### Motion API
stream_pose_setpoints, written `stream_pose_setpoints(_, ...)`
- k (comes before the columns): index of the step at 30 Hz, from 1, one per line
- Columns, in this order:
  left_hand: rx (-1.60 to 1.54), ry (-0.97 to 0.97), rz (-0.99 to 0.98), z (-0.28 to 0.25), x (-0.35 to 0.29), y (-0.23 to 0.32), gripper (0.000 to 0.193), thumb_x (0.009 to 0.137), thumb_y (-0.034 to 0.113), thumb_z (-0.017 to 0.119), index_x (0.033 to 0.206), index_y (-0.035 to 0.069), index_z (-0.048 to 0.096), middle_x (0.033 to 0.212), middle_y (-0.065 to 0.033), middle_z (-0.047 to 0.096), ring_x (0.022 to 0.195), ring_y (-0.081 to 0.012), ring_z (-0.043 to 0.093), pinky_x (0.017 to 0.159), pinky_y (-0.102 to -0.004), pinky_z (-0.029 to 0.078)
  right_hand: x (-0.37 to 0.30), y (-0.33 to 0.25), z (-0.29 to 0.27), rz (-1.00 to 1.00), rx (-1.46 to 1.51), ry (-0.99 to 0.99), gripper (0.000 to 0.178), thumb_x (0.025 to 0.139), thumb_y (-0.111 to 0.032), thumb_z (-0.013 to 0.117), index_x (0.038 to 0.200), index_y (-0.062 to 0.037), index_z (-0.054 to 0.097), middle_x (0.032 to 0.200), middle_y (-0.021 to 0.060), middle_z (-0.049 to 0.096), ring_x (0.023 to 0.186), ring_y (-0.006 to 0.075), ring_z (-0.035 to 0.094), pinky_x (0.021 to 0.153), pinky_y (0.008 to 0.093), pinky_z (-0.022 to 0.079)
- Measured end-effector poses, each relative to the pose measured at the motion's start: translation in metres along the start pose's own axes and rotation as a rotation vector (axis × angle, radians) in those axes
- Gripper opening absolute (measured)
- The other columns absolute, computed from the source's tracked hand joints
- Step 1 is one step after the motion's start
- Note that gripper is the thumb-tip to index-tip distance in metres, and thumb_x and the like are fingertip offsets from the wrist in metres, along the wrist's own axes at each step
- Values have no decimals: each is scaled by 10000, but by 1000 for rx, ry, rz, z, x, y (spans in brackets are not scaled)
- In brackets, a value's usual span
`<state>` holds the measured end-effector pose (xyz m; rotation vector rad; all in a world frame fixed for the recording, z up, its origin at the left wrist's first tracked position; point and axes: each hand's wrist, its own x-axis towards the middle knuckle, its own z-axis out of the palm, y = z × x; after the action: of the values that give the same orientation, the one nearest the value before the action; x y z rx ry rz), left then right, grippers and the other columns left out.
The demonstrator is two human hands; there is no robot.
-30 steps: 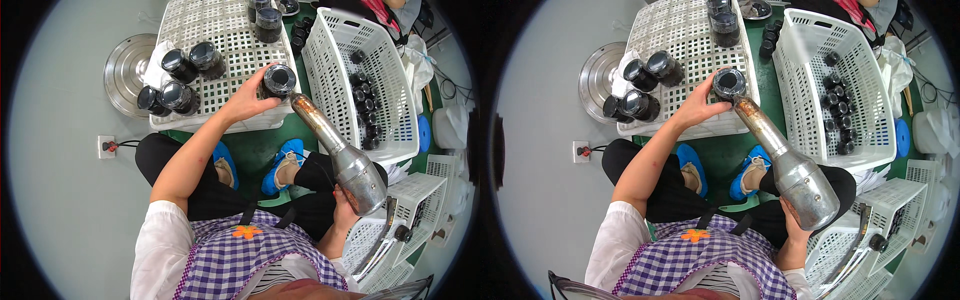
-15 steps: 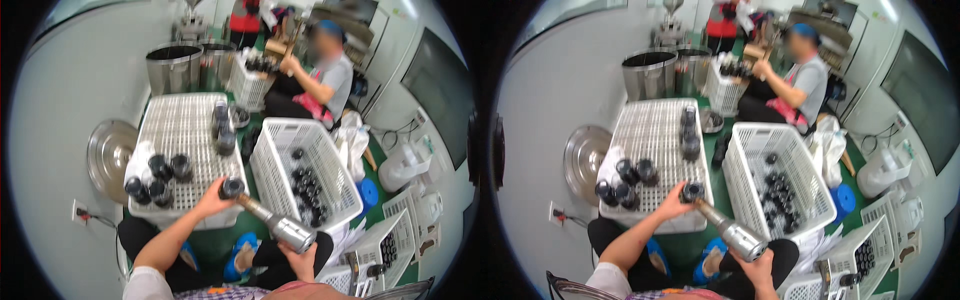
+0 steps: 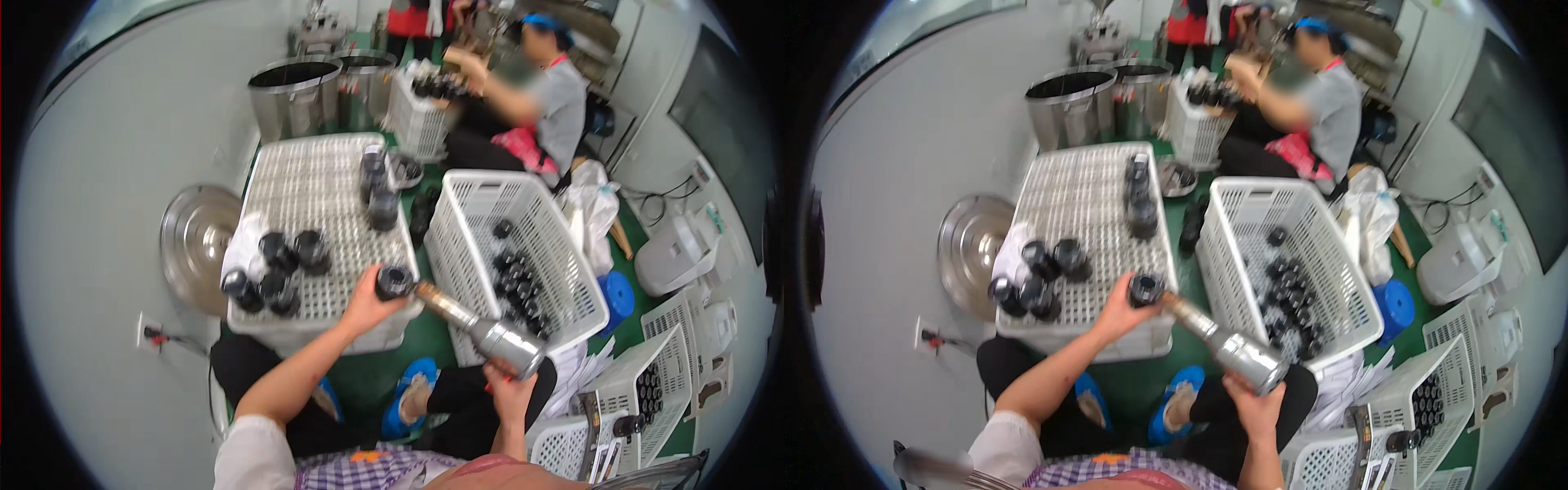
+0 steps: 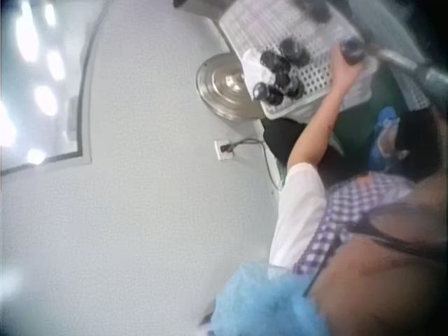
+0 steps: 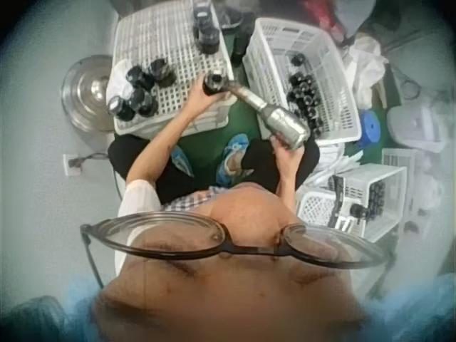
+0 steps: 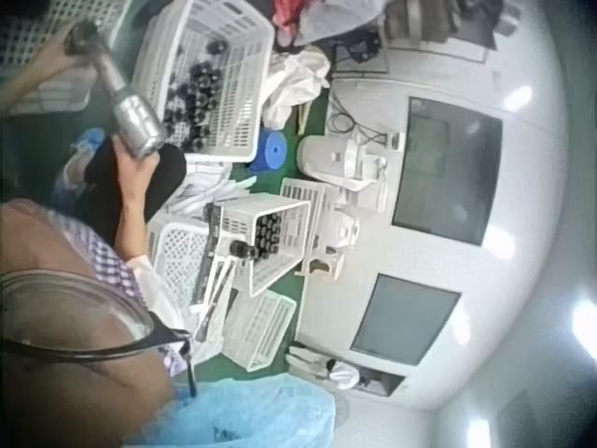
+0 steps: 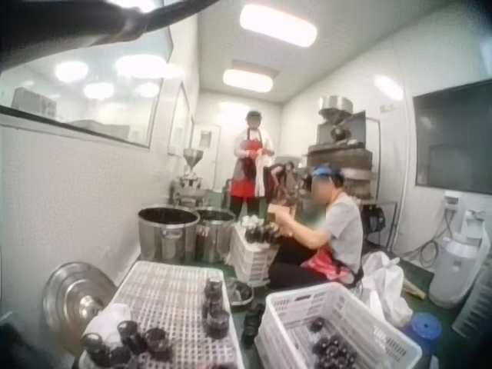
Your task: Applying heat shrink seals to small black jars using a heat gun.
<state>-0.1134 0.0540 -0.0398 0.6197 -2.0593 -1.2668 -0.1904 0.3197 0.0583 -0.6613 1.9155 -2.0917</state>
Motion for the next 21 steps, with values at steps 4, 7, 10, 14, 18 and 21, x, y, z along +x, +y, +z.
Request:
stream_pose_setpoints(4,-94,-146,40,-8,6,11,834,699,241,768,1356,-24,329,1277,-194,481,1207,-280,463,1028,-359,345,0,9,-19,23,-133,119,172,722,37,699,875,24,620,754,31,619,526,60,505,470,196,404)
stream_pose_setpoints(7,-133,-240,20,-22,12,14,808,731,220,741,1372,-22,312,1312,-186,461,1243,-258,434,1051,-343,319,2,19,-30,-1,-140,62,324,713,30,725,1010,30,598,819,65,633,594,87,559,523,208,448)
stream_pose_setpoints(10,-122,-263,-16,-22,12,14,765,753,198,730,1367,-14,326,1300,-182,465,1241,-258,434,1052,-344,318,3,25,-35,-1,-136,32,434,686,43,750,1078,36,563,899,85,636,713,129,606,642,245,499)
stream_pose_setpoints(14,-100,-209,4,-19,7,12,738,722,200,774,1313,-8,385,1201,-154,514,1173,-241,482,1016,-350,359,3,6,-31,52,-203,-33,536,640,66,781,1115,56,532,989,107,637,901,183,627,826,310,504)
stream_pose_setpoints(18,-107,-148,31,-12,6,15,668,694,188,797,1233,14,443,1148,-111,533,1084,-219,529,944,-336,417,18,-19,-14,87,-241,-36,563,626,66,792,1125,66,530,1008,116,636,914,180,625,836,312,498)
stream_pose_setpoints(21,-102,-115,10,-11,6,21,675,683,181,802,1231,15,445,1143,-114,523,1078,-222,530,935,-330,425,42,-46,3,16,-444,-240,483,651,38,782,1082,82,568,979,112,657,878,164,632,823,292,490)
